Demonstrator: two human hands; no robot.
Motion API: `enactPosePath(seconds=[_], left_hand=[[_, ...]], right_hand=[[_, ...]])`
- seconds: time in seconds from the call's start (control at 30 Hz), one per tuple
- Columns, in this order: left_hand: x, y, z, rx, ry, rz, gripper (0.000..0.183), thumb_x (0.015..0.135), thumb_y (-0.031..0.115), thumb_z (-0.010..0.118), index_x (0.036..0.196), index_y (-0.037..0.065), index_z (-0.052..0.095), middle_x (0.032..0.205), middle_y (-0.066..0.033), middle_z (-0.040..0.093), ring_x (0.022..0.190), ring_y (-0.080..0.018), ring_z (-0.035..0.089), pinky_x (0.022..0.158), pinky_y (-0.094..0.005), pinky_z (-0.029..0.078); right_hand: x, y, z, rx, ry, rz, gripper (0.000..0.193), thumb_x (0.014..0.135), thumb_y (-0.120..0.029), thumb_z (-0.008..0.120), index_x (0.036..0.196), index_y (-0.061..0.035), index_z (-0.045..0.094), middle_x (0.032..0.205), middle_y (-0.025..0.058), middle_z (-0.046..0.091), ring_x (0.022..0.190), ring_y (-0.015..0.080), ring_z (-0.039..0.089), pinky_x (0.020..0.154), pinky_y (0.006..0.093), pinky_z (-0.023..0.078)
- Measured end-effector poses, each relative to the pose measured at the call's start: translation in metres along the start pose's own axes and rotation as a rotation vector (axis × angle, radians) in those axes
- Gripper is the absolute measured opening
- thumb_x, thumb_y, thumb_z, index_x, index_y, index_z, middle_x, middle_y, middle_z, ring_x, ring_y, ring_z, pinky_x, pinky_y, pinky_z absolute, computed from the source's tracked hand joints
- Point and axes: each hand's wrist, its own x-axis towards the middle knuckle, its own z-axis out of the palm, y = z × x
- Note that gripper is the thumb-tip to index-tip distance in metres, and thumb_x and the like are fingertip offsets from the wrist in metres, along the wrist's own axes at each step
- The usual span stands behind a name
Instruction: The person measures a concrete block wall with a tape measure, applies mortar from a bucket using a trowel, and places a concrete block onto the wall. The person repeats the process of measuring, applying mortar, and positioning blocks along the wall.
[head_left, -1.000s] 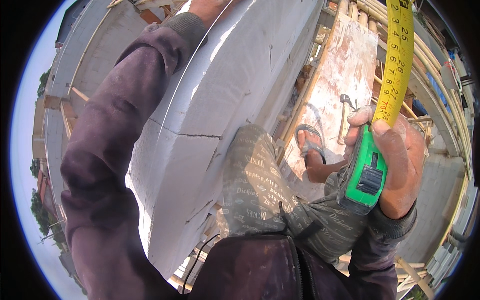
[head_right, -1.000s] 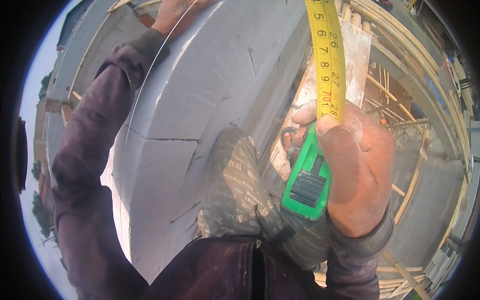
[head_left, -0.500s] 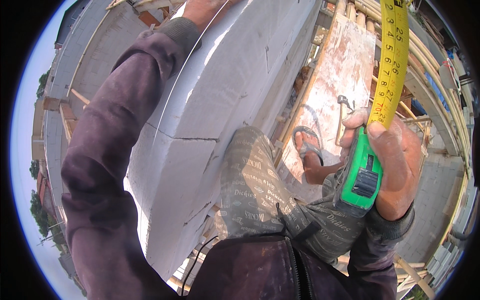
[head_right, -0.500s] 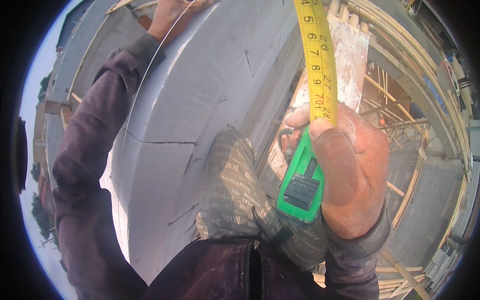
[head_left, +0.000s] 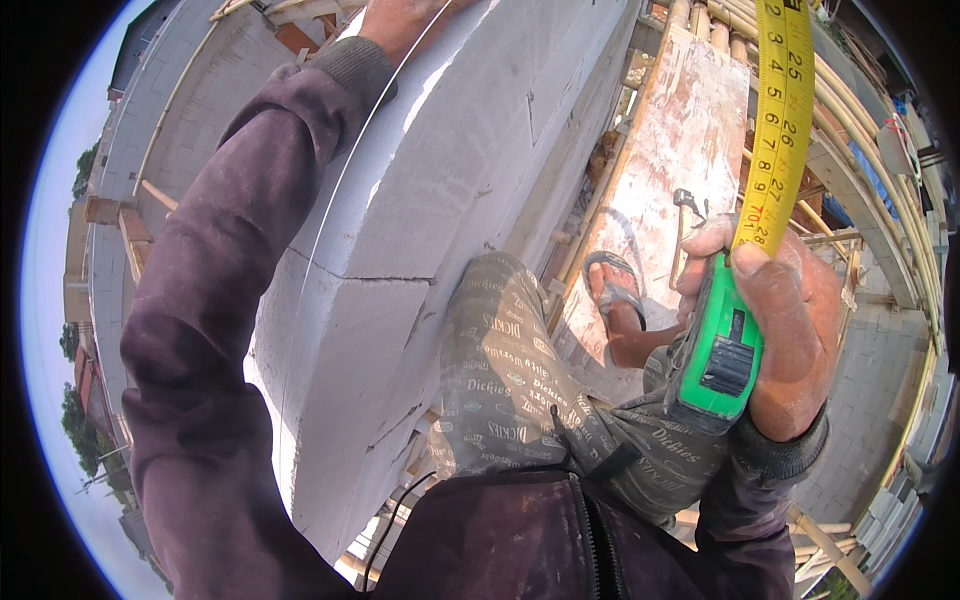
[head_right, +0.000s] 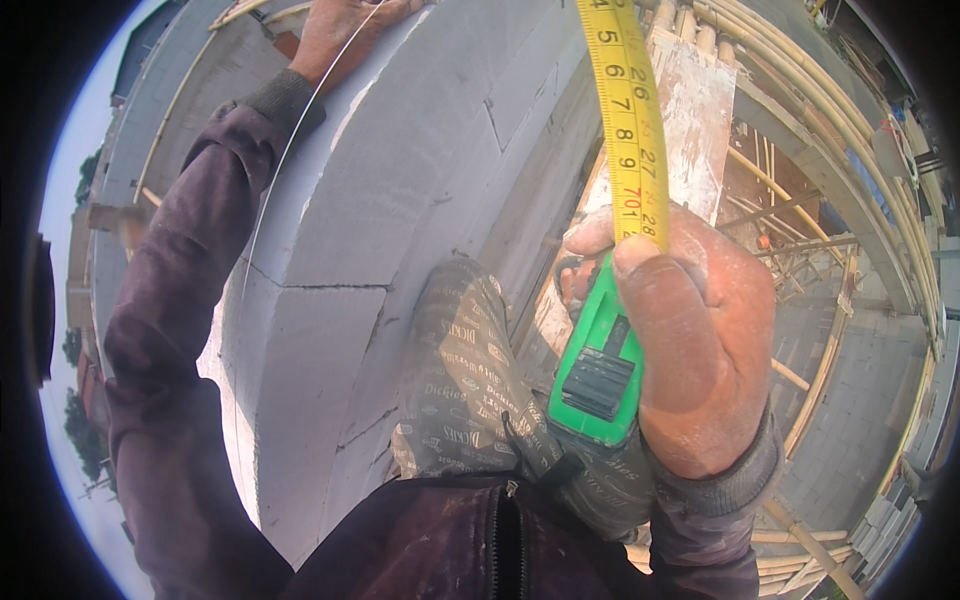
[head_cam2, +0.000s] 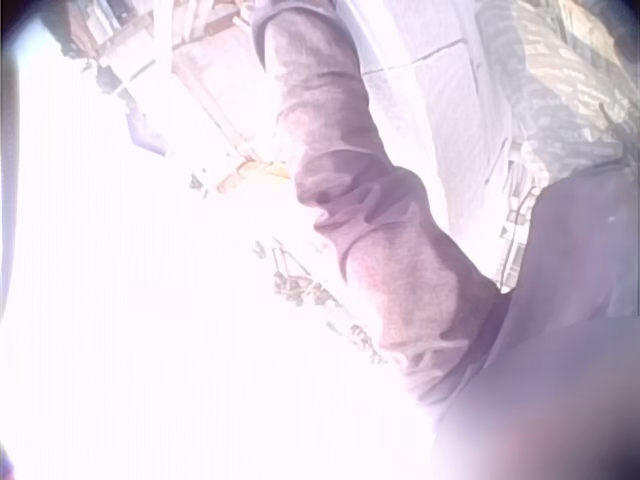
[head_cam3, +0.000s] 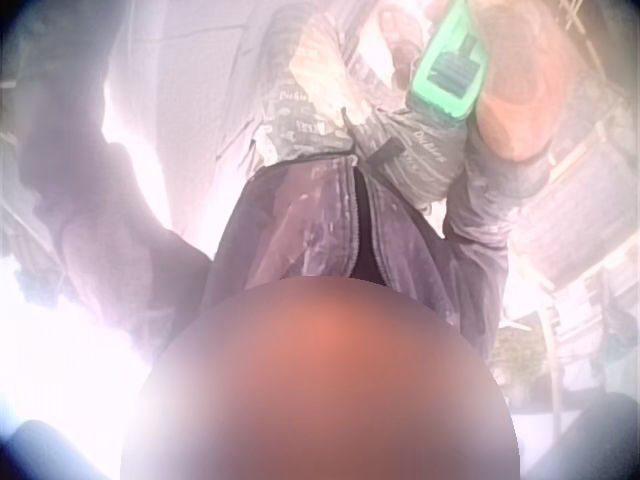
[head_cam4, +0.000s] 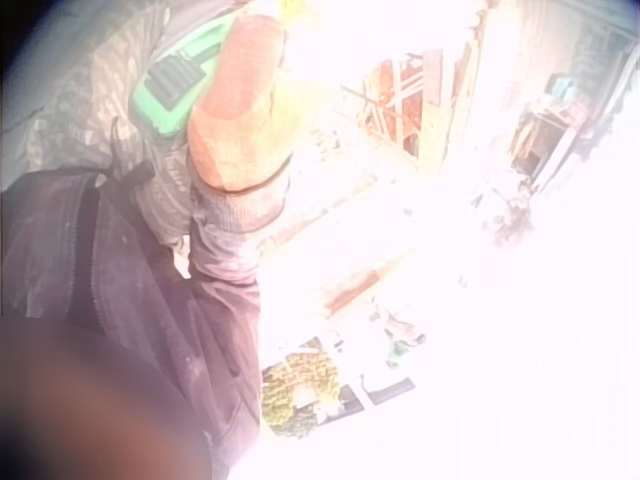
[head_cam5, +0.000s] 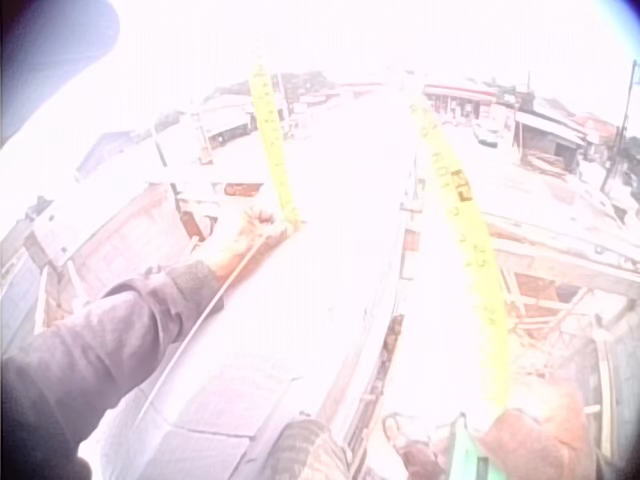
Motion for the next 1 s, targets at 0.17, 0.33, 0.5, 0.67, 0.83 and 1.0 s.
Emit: enactPosePath(seconds=[0.17, 0.33, 0.5, 0.67, 0.83, 1.0], left_hand=[[-0.001, -0.001, -0.001, 0.004, 0.001, -0.008, 0.024, 0.093, 0.014, 0.059, 0.111, -0.001, 0.063, 0.101, -0.0109, 0.066, 0.092, -0.0200, 0.062, 0.082, -0.0314, 0.051], [0.004, -0.002, -0.002, -0.001, 0.004, -0.003, 0.024, 0.093, 0.013, 0.059, 0.112, -0.001, 0.063, 0.101, -0.0109, 0.066, 0.092, -0.0198, 0.062, 0.082, -0.0313, 0.051], [0.006, -0.003, -0.004, 0.010, 0.006, -0.002, 0.024, 0.093, 0.013, 0.059, 0.112, -0.001, 0.062, 0.101, -0.0108, 0.066, 0.092, -0.0196, 0.062, 0.082, -0.0311, 0.051], [0.009, -0.003, -0.004, 0.019, 0.001, 0.001, 0.024, 0.093, 0.013, 0.059, 0.113, -0.001, 0.062, 0.101, -0.0107, 0.066, 0.093, -0.0193, 0.062, 0.082, -0.0310, 0.051], [0.013, 0.001, -0.002, 0.033, 0.002, 0.014, 0.024, 0.093, 0.013, 0.059, 0.113, -0.001, 0.062, 0.101, -0.0107, 0.066, 0.093, -0.0191, 0.062, 0.082, -0.0308, 0.051], [0.009, 0.006, -0.008, 0.044, -0.006, 0.051, 0.024, 0.093, 0.012, 0.059, 0.114, -0.001, 0.062, 0.101, -0.0106, 0.066, 0.093, -0.0188, 0.062, 0.081, -0.0306, 0.051]], right_hand=[[0.000, -0.001, 0.001, -0.025, 0.004, -0.008, 0.048, 0.086, -0.040, 0.053, 0.101, 0.0042, 0.062, 0.078, 0.0114, 0.062, 0.066, 0.0164, 0.059, 0.061, 0.0274, 0.046], [0.000, -0.002, 0.001, -0.019, -0.007, 0.003, 0.048, 0.086, -0.040, 0.053, 0.100, 0.0045, 0.062, 0.078, 0.0111, 0.062, 0.066, 0.0158, 0.058, 0.060, 0.0262, 0.045], [-0.001, 0.000, 0.001, 0.005, -0.006, 0.004, 0.046, 0.087, -0.038, 0.052, 0.100, 0.0047, 0.062, 0.079, 0.0110, 0.062, 0.066, 0.0153, 0.058, 0.060, 0.0261, 0.045], [0.000, 0.004, -0.001, 0.146, -0.028, -0.055, 0.031, 0.092, -0.022, 0.052, 0.099, 0.0067, 0.062, 0.076, 0.0100, 0.061, 0.064, 0.0116, 0.057, 0.057, 0.0232, 0.045], [-0.001, 0.009, -0.004, 0.174, -0.067, -0.056, 0.031, 0.093, -0.022, 0.052, 0.100, 0.0065, 0.062, 0.075, 0.0099, 0.061, 0.064, 0.0119, 0.057, 0.057, 0.0237, 0.046], [0.001, 0.013, -0.006, 0.115, -0.064, -0.122, 0.031, 0.094, -0.022, 0.049, 0.100, 0.0059, 0.061, 0.077, 0.0101, 0.060, 0.065, 0.0127, 0.058, 0.058, 0.0237, 0.047]])
